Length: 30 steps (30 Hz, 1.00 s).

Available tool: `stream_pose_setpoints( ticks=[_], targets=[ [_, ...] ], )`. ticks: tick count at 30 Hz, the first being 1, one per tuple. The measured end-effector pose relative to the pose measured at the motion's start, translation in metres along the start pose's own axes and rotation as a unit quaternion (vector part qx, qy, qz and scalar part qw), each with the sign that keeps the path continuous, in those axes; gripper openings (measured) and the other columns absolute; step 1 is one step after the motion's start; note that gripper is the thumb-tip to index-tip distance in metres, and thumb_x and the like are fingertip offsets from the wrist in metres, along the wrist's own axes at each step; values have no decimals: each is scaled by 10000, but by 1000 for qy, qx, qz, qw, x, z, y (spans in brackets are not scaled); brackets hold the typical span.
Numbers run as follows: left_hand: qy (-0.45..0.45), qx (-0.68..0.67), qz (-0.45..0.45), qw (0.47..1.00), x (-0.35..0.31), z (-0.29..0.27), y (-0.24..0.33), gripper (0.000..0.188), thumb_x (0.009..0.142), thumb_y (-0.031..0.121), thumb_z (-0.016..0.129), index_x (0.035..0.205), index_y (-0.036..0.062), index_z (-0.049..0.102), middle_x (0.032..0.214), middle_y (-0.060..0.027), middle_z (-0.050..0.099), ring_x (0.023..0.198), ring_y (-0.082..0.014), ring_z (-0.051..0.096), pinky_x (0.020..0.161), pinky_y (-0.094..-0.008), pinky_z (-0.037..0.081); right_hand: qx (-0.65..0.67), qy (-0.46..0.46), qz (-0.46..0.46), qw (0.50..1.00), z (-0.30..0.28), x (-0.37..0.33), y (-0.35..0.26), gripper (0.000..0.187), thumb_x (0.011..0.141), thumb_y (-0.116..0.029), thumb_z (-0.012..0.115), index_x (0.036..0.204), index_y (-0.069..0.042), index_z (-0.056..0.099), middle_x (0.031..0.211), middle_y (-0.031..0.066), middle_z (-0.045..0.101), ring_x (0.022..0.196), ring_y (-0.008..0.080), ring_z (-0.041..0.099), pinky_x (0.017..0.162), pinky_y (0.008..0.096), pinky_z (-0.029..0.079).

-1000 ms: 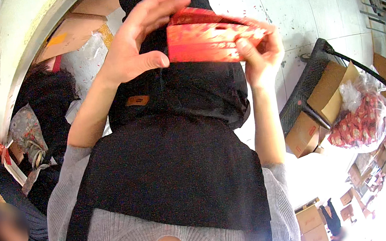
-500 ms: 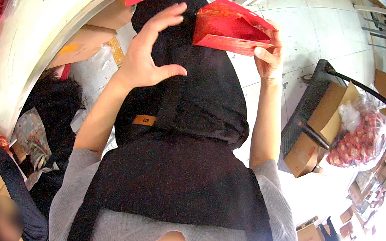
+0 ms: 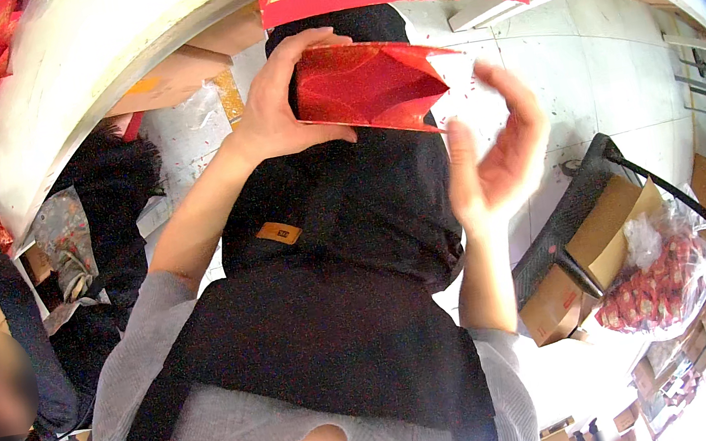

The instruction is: The person sits on the floor and folds red paper envelopes with gold patterns. They repeatedly pick up flat sheets, fold them into small packets, and place the finished items on a nearby table.

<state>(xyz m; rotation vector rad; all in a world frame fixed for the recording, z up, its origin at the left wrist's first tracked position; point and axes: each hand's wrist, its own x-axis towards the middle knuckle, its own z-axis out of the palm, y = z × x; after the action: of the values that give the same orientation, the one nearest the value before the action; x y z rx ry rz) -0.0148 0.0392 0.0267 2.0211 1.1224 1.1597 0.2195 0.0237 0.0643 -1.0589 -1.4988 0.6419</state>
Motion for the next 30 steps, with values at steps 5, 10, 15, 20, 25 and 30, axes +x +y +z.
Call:
stream_pose_setpoints(
  ticks=[5, 10, 15, 20, 25, 30],
  targets=[
    [45, 13, 86, 995, 6, 15, 7, 1104, 553, 197, 920, 1423, 23, 262, 1262, -200, 528, 1125, -322, 566, 955, -396, 465, -26, -399, 200, 894, 3, 39, -31, 155, 855, -127, 647, 932, 7, 637, 938, 127, 670, 875, 191, 645, 807, 321, 498],
    [45, -31, 58, 997, -4, 33, 5, 1193, 586, 208, 913, 1467, 26, 130, 1289, -219, 488, 1137, -319, 556, 953, -412, 461, 281, -421, 480, 717, 18, 56, -8, 122, 776, -48, 633, 878, 18, 641, 848, 86, 637, 809, 196, 613, 741, 300, 486],
    [77, -60, 41, 994, -10, 40, -1, 1121, 568, 218, 893, 1438, 23, 214, 1255, -190, 511, 1101, -320, 563, 940, -406, 452, 542, -271, 544, 580, 32, 40, -5, 162, 766, -53, 588, 894, 41, 616, 973, 96, 608, 1006, 214, 548, 927, 424, 455],
    [70, -39, 74, 994, -13, 40, -6, 1097, 600, 250, 876, 1432, -8, 210, 1245, -209, 515, 1067, -323, 596, 920, -405, 478, 554, -214, 572, 565, 32, 27, -3, 124, 781, -76, 585, 861, 14, 614, 953, 90, 602, 962, 219, 559, 911, 452, 471],
    [57, -17, 54, 997, -10, 39, -4, 1151, 573, 288, 891, 1440, -21, 200, 1219, -216, 534, 1076, -315, 590, 929, -396, 469, 338, -356, 532, 690, 28, 29, -12, 87, 782, -91, 610, 818, -15, 628, 836, 53, 624, 740, 221, 608, 763, 347, 515],
    [49, -29, 42, 997, -9, 40, -11, 1109, 600, 261, 868, 1445, -13, 204, 1211, -200, 552, 1064, -297, 599, 934, -388, 467, -1, -447, 126, 885, 37, 31, -19, 79, 748, -98, 633, 792, -32, 632, 783, 110, 631, 733, 228, 599, 684, 323, 467]
  ],
)
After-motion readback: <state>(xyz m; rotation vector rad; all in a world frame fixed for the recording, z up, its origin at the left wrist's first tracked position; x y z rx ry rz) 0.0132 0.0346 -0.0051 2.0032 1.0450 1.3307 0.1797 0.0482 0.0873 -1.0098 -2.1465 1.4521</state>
